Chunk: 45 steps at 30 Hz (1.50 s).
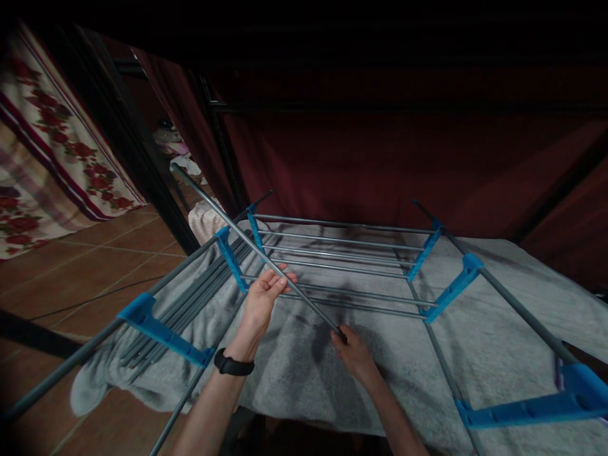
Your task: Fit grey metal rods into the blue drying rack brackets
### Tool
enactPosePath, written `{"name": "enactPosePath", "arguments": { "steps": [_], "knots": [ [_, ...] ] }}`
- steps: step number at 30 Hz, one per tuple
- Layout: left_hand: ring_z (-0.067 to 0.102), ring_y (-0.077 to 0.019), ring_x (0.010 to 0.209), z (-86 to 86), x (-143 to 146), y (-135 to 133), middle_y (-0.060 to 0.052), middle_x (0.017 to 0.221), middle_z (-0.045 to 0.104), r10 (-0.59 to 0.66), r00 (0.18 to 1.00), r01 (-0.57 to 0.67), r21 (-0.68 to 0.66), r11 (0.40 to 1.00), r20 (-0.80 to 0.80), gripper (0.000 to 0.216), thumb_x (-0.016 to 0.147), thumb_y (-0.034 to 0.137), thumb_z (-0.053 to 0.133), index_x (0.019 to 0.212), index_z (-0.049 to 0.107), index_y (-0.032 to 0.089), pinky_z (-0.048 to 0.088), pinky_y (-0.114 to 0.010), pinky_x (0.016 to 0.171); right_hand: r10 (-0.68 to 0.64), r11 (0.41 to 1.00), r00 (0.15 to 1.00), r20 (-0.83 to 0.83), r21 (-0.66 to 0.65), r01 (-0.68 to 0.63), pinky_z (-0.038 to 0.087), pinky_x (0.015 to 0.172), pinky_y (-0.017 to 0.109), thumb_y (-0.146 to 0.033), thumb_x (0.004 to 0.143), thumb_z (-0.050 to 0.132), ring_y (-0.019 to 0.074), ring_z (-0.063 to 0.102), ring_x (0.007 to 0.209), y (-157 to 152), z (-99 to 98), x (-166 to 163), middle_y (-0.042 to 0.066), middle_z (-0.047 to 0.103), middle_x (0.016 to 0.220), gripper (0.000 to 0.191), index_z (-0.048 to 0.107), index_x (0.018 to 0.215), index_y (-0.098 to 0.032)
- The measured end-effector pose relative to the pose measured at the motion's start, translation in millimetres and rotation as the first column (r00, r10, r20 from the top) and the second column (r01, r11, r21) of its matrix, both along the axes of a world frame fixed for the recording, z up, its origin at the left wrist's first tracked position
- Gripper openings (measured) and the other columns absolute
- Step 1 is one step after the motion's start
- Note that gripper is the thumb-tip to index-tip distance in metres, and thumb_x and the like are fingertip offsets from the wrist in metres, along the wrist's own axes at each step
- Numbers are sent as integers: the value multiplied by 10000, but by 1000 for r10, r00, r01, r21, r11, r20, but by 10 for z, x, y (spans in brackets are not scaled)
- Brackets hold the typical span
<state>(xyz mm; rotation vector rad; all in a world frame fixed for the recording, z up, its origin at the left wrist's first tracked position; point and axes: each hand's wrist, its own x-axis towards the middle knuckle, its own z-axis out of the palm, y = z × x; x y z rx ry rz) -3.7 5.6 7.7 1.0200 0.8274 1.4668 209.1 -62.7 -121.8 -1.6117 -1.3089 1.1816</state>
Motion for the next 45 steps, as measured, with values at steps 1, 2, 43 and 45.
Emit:
{"name": "enactPosePath", "arguments": {
  "steps": [1, 2, 43, 45],
  "knots": [
    [676, -189, 831, -7, 13, -3, -77, 876, 726, -6, 1000, 6, -3, 1000, 3, 397, 708, 268, 759, 1073, 648, 156, 485, -264, 684, 5, 1000, 1000, 27, 5, -5, 472, 616, 299, -555, 770, 533, 159, 565, 644, 0, -20, -12, 1, 596, 718, 339, 568, 806, -220],
    [676, -191, 827, -15, 24, -6, -75, 866, 726, -10, 1000, 10, -7, 1000, 5, 402, 705, 267, 762, 1074, 645, 157, 484, -267, 685, 13, 1000, 999, 48, 10, -13, 470, 618, 299, -560, 779, 518, 167, 576, 659, -2, -34, -25, 10, 612, 737, 344, 572, 833, -224],
    [676, -196, 835, -44, 42, -47, -63, 910, 704, -101, 995, 101, 5, 995, -5, 570, 722, 238, 735, 1246, 520, 181, 487, -331, 793, 341, 934, 939, -40, 124, -334, 458, 702, 301, -437, 869, 444, 176, 604, 777, -92, 166, -301, 37, 671, 844, 287, 602, 902, -200],
    [670, -189, 823, -38, 53, -61, -50, 891, 688, -127, 992, 127, 15, 992, -2, 590, 750, 251, 708, 1290, 483, 184, 489, -343, 800, 358, 926, 934, -22, 135, -352, 438, 674, 290, -424, 861, 473, 162, 583, 732, -97, 149, -331, 19, 642, 779, 255, 585, 835, -197]
  ]
}}
